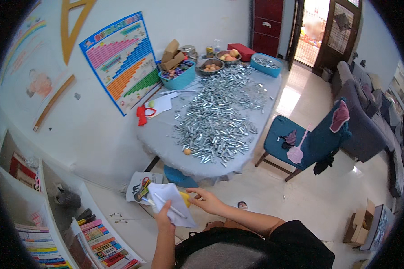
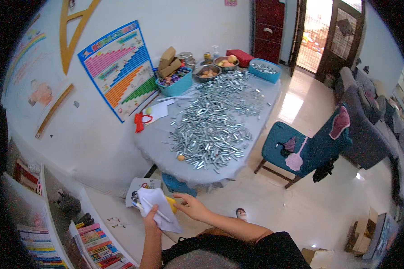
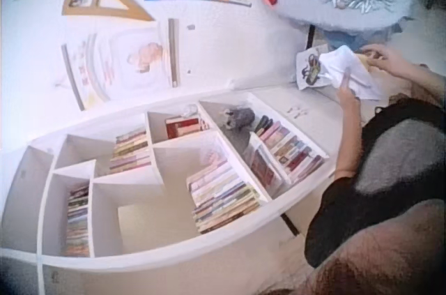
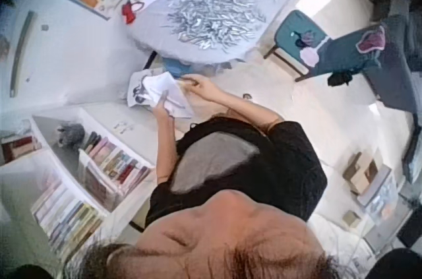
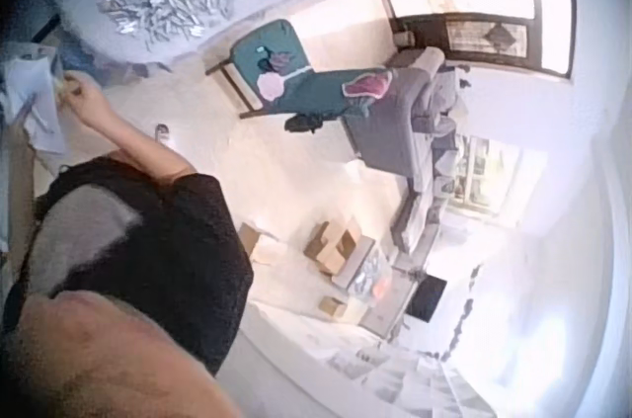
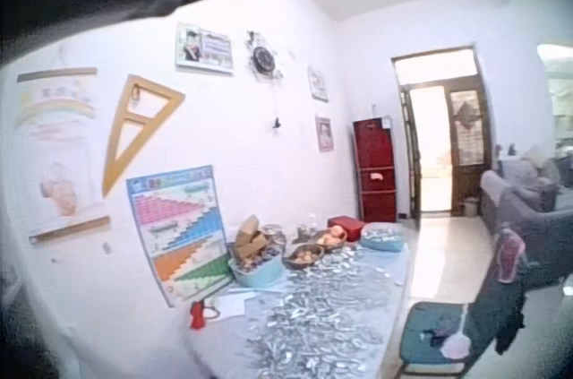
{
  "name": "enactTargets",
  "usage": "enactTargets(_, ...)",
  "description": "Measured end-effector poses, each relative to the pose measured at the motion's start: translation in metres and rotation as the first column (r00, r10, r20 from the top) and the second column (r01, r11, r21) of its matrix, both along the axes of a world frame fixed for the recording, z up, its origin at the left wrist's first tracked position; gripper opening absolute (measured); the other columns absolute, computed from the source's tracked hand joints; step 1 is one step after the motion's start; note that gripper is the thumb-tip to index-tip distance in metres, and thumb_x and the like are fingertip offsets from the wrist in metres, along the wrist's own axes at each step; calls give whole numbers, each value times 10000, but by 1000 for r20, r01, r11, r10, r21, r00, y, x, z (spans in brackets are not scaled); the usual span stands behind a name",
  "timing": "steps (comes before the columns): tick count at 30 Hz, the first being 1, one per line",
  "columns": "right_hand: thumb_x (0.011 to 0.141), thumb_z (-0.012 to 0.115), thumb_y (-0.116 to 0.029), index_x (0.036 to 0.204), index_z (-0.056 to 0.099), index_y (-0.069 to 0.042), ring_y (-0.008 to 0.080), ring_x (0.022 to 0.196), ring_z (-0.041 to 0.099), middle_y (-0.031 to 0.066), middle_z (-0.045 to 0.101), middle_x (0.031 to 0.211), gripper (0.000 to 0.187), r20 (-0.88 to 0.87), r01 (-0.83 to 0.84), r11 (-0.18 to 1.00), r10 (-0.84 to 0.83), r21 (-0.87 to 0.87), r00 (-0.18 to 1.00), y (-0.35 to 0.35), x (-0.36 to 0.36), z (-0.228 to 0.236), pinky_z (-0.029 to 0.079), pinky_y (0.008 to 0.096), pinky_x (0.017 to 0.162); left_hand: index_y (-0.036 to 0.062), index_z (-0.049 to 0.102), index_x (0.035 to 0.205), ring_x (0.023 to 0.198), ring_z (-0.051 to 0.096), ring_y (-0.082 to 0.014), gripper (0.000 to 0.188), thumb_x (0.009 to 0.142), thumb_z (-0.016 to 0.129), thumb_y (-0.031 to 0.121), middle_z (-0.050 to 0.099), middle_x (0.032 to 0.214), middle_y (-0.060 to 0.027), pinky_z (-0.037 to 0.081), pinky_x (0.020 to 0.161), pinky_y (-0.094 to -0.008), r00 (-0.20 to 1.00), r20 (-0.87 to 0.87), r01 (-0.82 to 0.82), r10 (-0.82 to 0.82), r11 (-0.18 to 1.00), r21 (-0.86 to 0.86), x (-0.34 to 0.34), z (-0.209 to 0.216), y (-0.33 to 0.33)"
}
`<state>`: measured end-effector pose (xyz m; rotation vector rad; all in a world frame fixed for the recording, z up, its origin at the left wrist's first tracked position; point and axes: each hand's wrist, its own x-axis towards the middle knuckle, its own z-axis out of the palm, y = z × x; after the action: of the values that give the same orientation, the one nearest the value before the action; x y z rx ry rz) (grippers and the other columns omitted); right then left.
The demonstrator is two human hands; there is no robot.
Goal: The person organizes various items on a table and a bookshelf. They pick up a yellow container, a calculator, and a pair of sunglasses from the table and place them on the bookshelf. They also handle a piece of paper and a pen, moving them between the table and the shelf.
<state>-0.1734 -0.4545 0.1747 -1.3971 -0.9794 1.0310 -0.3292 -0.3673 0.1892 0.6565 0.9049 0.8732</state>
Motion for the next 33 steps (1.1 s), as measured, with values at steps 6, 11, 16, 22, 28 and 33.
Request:
enactTargets(6, 797, 582, -182, 1163, 498, -81, 198, 808, 560, 136, 518, 1102, 389, 126, 147, 984, -133, -105, 983, -68, 67, -32, 464, 305, 726, 2, 378, 1235, 1016, 515, -284, 503, 768, 566, 25, 504, 1139, -146, 418, 882, -398, 996, 53, -74, 75, 997, -11, 6, -9, -9)
enactTargets(11, 789, 572, -165, 1139, 514, -93, 218, 813, 573, 132, 555, 1017, 362, 235, 280, 953, -248, -114, 940, -136, 127, -52, 461, 326, 725, 3, 366, 1241, 1020, 512, -299, 532, 768, 586, 106, 506, 1137, -151, 415, 888, -415, 996, 19, -83, 83, 997, 8, 43, -15, -32)
enactTargets(16, 786, 570, -163, 1122, 525, -88, 234, 816, 580, 141, 571, 992, 348, 262, 394, 892, -335, -222, 905, -211, 184, -58, 457, 327, 743, 12, 377, 1235, 1018, 513, -290, 521, 773, 591, 123, 509, 1137, -146, 414, 887, -404, 998, -53, -38, 36, 998, -49, 97, -11, -72)
enactTargets(22, 764, 584, -116, 1095, 540, -62, 207, 795, 582, 129, 566, 1034, 339, 298, 594, 784, -532, -182, 793, -308, 242, -84, 462, 312, 727, -12, 404, 1207, 1001, 524, -275, 501, 770, 603, 130, 517, 1124, -144, 419, 878, -386, 994, -102, 37, -39, 999, -21, 167, 0, -122)
enactTargets(28, 757, 582, -55, 1059, 570, -51, 128, 714, 567, 69, 611, 921, 302, 411, 919, 391, -830, -51, 376, -421, 301, -92, 464, 257, 639, -18, 405, 1206, 996, 527, -272, 517, 762, 622, 132, 523, 1115, -142, 424, 870, -388, 976, -128, 169, -179, 982, -84, 215, -4, -151)
enactTargets(33, 771, 565, -66, 1090, 556, -44, 158, 800, 570, 88, 578, 1064, 320, 297, 975, 191, -930, -118, 218, -502, 299, -81, 457, 277, 714, -15, 399, 1215, 998, 527, -274, 518, 765, 617, 122, 521, 1122, -141, 424, 874, -392, 952, -110, 280, -286, 958, -65, 246, -13, -165)
